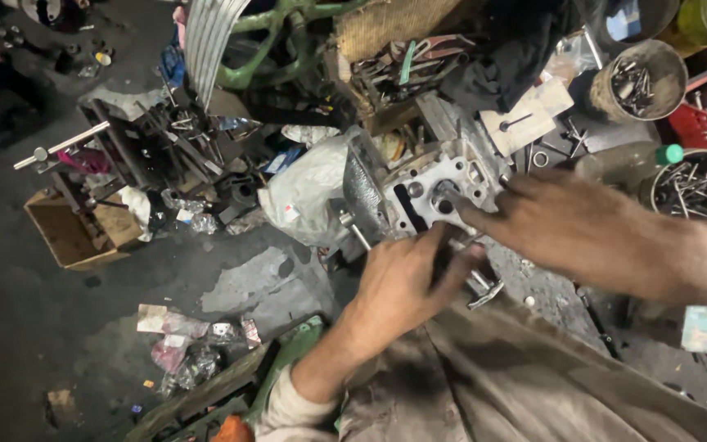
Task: The person assembles a metallic engine component clamped in a bench vise. They insert small metal pins into holes, use a T-handle tool to tap them into place, and repeatedly adjust the part's orientation to access different holes.
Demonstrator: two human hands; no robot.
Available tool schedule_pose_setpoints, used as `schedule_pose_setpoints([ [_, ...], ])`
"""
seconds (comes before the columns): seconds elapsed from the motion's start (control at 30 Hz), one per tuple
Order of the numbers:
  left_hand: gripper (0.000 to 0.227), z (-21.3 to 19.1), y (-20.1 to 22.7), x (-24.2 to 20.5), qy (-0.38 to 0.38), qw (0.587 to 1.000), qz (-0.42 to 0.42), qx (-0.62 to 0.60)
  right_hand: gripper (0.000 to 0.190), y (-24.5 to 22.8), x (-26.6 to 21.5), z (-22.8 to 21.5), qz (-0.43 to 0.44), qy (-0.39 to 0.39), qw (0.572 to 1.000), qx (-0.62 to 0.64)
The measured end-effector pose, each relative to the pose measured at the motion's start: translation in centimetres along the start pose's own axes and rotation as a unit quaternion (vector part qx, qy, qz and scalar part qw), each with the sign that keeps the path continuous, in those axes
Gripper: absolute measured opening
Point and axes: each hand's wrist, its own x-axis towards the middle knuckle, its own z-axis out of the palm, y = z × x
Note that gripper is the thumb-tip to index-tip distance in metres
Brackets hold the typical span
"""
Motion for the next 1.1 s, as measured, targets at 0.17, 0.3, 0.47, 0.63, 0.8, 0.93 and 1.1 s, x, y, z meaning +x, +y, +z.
schedule_pose_setpoints([
  [0.17,0.028,-0.6,1.0,0.3,-0.061,0.995,0.000,-0.080,0.097,0.2,1.6,0.7,-0.044,0.246,0.959,-0.135],
  [0.3,0.024,-3.1,-3.0,-3.4,-0.145,0.979,-0.017,-0.144,0.083,-0.4,4.0,2.4,-0.046,0.248,0.961,-0.116],
  [0.47,0.051,0.5,-11.8,-6.9,0.057,0.990,0.126,-0.030,0.069,-2.2,6.9,1.6,-0.033,0.083,0.996,-0.012],
  [0.63,0.070,7.8,-16.2,-5.1,0.190,0.952,0.228,-0.071,0.056,-1.5,8.2,0.1,-0.044,0.003,0.996,0.072],
  [0.8,0.053,5.6,-16.4,1.8,0.238,0.924,0.295,-0.052,0.039,-0.8,8.4,2.3,0.012,-0.094,0.961,0.261],
  [0.93,0.071,8.0,-14.3,14.4,0.012,0.911,0.290,-0.294,0.033,-2.1,8.2,5.0,0.239,0.021,0.666,0.706],
  [1.1,0.067,15.9,-7.7,24.9,-0.583,0.726,0.208,-0.301,0.048,-5.1,7.8,5.9,0.246,0.181,0.127,0.944],
])
